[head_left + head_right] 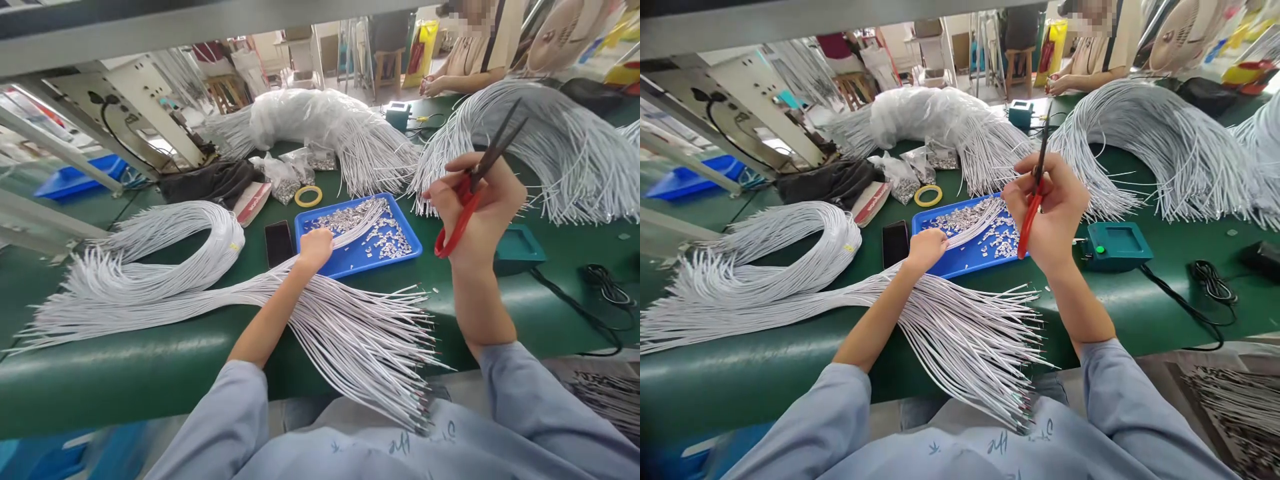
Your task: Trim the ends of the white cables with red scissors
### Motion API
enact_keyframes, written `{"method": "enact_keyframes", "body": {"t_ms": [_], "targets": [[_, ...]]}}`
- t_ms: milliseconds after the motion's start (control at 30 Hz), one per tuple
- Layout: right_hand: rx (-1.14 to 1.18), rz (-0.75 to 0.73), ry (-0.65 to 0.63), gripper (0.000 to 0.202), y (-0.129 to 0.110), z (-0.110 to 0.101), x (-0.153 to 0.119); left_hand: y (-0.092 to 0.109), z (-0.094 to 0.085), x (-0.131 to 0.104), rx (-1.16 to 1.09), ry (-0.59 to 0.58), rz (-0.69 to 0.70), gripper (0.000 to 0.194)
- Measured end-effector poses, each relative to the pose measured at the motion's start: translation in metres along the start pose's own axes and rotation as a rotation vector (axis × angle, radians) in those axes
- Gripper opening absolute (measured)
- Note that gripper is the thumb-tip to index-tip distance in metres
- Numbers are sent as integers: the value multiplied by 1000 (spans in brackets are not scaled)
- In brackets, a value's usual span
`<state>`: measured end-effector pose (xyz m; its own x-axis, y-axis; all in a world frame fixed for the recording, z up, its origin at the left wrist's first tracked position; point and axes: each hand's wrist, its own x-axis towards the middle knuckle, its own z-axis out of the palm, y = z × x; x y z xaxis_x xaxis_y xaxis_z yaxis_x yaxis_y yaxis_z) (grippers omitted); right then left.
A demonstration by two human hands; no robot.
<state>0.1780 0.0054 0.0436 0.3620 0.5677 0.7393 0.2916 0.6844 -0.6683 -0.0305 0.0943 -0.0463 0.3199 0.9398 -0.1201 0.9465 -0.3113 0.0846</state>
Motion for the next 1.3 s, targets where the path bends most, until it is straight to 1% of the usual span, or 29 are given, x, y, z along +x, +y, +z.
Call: {"method": "enact_keyframes", "body": {"t_ms": [67, 200, 333, 433, 533, 600, 733, 867, 933, 967, 1000, 1033, 1133, 1167, 1233, 1267, 1300], "targets": [[-8, -23, 3, 14, -1, 2, 0, -6, 5, 5, 24, -22, -49, 23], [-42, -28, 20, 14, -2, 4, -3, -7, 12, 5, 34, -63, -64, 21], [-25, -64, 38, 13, -5, 3, -8, -8, 16, 6, -7, -91, -61, 30], [-29, -64, 49, 12, -8, 3, -10, -11, 15, 7, -83, -92, -63, 32], [-26, -37, 61, 11, -11, 4, -11, -17, 8, 8, -214, -80, -52, 29], [-32, -20, 69, 11, -11, 5, -12, -19, 2, 9, -336, -59, -21, 25], [-34, -29, 96, 10, -9, 4, -12, -20, -10, 8, -603, 57, 75, 27], [-8, -35, 134, 10, -8, 3, -11, -9, -21, -4, -818, 178, 164, 30], [-1, -21, 156, 10, -7, 3, -10, 1, -28, -19, -902, 194, 220, 32], [-1, -11, 169, 9, -7, 3, -10, 7, -31, -29, -941, 182, 253, 34], [2, -1, 181, 9, -6, 3, -9, 14, -35, -41, -972, 160, 289, 34], [10, 3, 190, 9, -5, 3, -8, 21, -38, -55, -1020, 113, 349, 35], [53, 3, 173, 11, -2, 3, -5, 37, -47, -100, -1331, -291, 653, 27], [63, 12, 148, 12, -1, 3, -5, 40, -50, -113, -1349, -429, 707, 22], [78, 51, 84, 13, -1, 5, -7, 42, -55, -135, -1414, -540, 756, 14], [89, 79, 49, 14, -2, 7, -8, 41, -57, -141, -1470, -543, 749, 12], [109, 107, 9, 14, -3, 9, -10, 40, -58, -145, -1537, -513, 756, 13]]}}
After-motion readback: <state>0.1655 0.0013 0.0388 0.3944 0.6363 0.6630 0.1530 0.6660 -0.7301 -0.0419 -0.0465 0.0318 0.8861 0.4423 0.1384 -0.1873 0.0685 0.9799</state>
